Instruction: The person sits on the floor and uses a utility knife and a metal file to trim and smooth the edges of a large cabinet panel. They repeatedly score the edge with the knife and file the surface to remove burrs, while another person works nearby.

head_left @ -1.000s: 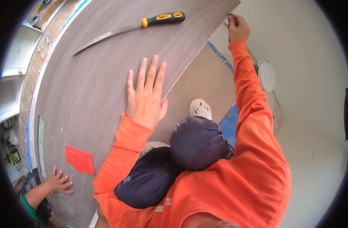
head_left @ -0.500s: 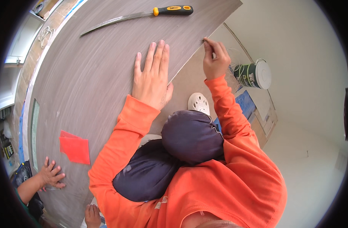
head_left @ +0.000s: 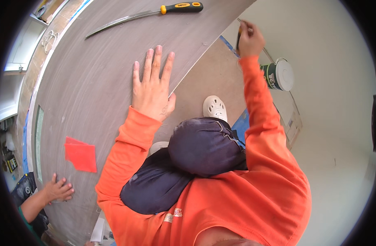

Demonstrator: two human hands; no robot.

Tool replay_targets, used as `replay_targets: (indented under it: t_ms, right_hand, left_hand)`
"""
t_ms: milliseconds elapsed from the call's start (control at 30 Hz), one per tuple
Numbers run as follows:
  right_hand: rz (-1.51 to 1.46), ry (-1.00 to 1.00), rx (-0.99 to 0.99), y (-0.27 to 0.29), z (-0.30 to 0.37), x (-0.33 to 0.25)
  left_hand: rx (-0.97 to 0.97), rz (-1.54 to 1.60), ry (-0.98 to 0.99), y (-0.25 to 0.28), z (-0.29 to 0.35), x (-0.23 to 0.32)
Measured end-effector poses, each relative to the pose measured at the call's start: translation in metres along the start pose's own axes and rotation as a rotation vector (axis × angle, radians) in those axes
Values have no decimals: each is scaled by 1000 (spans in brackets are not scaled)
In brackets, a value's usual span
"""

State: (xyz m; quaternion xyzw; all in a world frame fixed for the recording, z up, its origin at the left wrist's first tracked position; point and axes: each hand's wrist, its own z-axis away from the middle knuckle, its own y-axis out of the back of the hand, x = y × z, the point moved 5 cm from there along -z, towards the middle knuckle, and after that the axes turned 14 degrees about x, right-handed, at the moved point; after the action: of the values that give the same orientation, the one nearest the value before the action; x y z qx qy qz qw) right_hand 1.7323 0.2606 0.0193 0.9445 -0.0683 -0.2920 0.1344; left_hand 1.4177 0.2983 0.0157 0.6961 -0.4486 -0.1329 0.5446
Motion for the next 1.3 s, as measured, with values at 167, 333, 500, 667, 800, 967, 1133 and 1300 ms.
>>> replay_targets:
  t_ms: [167,333,500,667,800,967,1133,1300]
  right_hand:
    - [73,-36,6,-58,-59,125]
    - [-31,-25,87,-73,-74,155]
    - [-432,208,74,-30,-88,70]
    - [-1043,-467,-32,-1,-87,-6]
    - [-1127,-603,-435,-13,-83,-54]
    - [-1189,-610,-1030,-43,-79,-81]
    - [-913,-688,-1345,-43,-80,-65]
    - [-572,-693,-1198,-14,-94,0]
  left_hand:
    - [76,-14,-80,6,-5,9]
    - [304,184,-201,17,8,10]
    - [746,23,-126,70,53,-19]
    - [1013,-223,72,156,123,-25]
    - [1363,-513,518,141,194,65]
    - [1026,-760,650,133,215,123]
    - [833,-806,181,153,87,47]
    - [621,-463,-213,112,-47,27]
